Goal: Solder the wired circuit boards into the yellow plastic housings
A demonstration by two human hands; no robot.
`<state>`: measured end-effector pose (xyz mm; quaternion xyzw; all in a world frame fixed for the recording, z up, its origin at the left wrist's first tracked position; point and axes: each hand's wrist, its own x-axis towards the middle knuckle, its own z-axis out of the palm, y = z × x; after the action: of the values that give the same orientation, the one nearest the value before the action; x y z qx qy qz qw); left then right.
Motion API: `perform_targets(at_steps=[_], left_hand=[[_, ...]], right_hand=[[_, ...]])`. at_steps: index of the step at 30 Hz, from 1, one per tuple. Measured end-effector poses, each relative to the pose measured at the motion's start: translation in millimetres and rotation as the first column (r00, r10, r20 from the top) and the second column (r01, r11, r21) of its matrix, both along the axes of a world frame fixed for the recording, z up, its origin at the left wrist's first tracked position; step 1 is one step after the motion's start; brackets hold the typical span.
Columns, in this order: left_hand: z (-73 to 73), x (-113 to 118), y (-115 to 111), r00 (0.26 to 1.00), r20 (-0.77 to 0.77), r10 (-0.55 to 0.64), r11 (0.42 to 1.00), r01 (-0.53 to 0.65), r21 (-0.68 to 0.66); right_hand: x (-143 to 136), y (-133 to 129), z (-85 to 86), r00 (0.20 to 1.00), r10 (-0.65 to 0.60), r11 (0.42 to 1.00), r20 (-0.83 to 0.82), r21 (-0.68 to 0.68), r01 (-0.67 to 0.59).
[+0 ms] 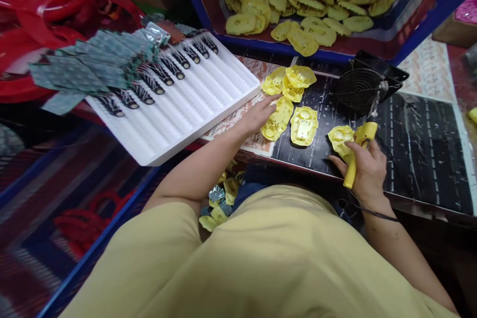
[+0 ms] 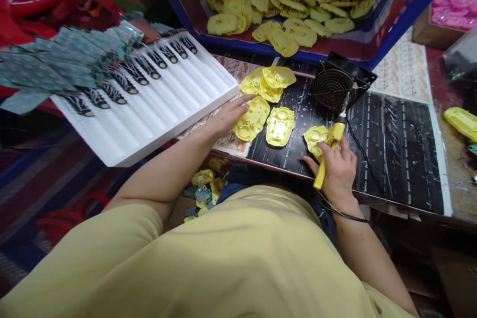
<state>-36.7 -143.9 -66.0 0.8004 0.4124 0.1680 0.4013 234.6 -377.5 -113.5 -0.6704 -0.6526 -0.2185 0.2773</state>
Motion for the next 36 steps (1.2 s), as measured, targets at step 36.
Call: perform_targets(at_steps=[36], left_hand=[[31.7, 50, -45, 0.845, -0.532, 0.054, 0.851, 0.24, 0.468]], right_hand=[[38, 22, -0.4, 0.906, 0.422, 0.906, 0.042, 0.005, -0.423]])
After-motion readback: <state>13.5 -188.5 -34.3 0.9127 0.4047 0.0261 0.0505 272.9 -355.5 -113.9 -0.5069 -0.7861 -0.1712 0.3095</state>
